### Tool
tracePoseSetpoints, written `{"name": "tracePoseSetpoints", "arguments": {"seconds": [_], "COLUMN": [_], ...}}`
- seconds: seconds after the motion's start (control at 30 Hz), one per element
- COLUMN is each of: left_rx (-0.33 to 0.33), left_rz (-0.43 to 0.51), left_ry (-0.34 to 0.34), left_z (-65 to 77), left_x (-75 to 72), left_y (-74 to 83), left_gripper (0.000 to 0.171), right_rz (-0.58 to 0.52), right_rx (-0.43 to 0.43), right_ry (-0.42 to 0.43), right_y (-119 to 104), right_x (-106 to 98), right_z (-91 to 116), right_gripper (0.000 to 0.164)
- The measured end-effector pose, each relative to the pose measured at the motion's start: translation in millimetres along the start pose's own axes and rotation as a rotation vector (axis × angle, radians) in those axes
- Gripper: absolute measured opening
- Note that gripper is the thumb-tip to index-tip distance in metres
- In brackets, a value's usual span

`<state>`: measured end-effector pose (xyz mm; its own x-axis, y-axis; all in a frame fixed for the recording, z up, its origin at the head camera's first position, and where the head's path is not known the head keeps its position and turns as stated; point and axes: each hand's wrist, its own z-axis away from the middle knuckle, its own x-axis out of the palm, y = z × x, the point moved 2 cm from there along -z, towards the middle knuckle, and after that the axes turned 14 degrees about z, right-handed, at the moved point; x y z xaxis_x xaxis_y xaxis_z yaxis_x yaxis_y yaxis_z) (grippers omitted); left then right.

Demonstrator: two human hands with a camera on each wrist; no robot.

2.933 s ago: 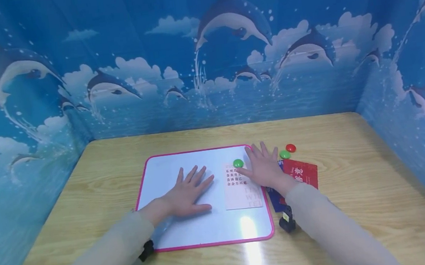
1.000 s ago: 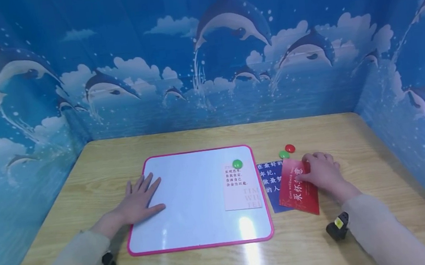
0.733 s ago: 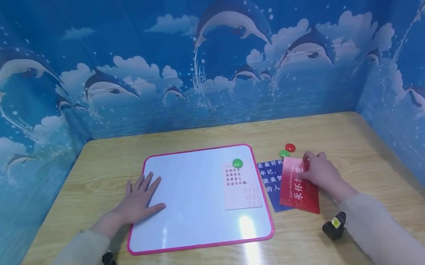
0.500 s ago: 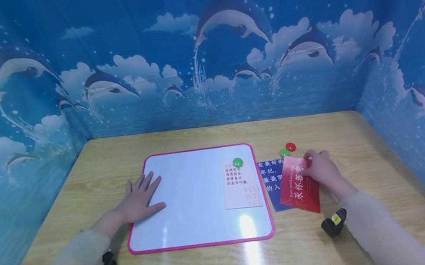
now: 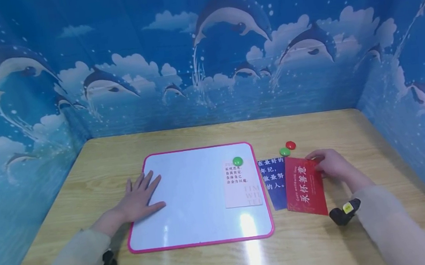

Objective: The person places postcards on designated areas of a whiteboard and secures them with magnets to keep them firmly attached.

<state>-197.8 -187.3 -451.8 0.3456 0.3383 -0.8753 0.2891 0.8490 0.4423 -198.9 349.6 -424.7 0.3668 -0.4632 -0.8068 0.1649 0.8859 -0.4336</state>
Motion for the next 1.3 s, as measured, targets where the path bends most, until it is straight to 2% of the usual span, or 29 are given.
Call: {"name": "tracePoseSetpoints", "arguments": {"seconds": [0.2, 0.5, 1.03, 1.3], "left_rx": [-0.001, 0.0, -0.002, -0.011], "left_rz": [-0.001, 0.009, 0.006, 0.014], "left_ry": [-0.001, -0.004, -0.008, -0.018], "left_z": [1.1, 0.7, 1.6, 1.6], "left_x": [-2.0, -3.6, -3.1, -3.4], "left_y": [1.4, 2.1, 2.2, 2.8], "left_gripper": [0.087, 0.087, 0.086, 0.086], "right_rz": [-0.027, -0.024, -0.036, -0.042], "right_rx": [-0.012, -0.042, -0.115, -0.14], "right_ry": [-0.08, -0.142, -0.149, -0.164], "right_y": [1.8, -7.0, -68.7, -104.0], "right_x": [-6.3, -13.4, -14.0, -5.6], "right_z": [2.0, 2.0, -6.8, -16.1], "right_gripper": [0.042, 0.045, 0.045, 0.041]}}
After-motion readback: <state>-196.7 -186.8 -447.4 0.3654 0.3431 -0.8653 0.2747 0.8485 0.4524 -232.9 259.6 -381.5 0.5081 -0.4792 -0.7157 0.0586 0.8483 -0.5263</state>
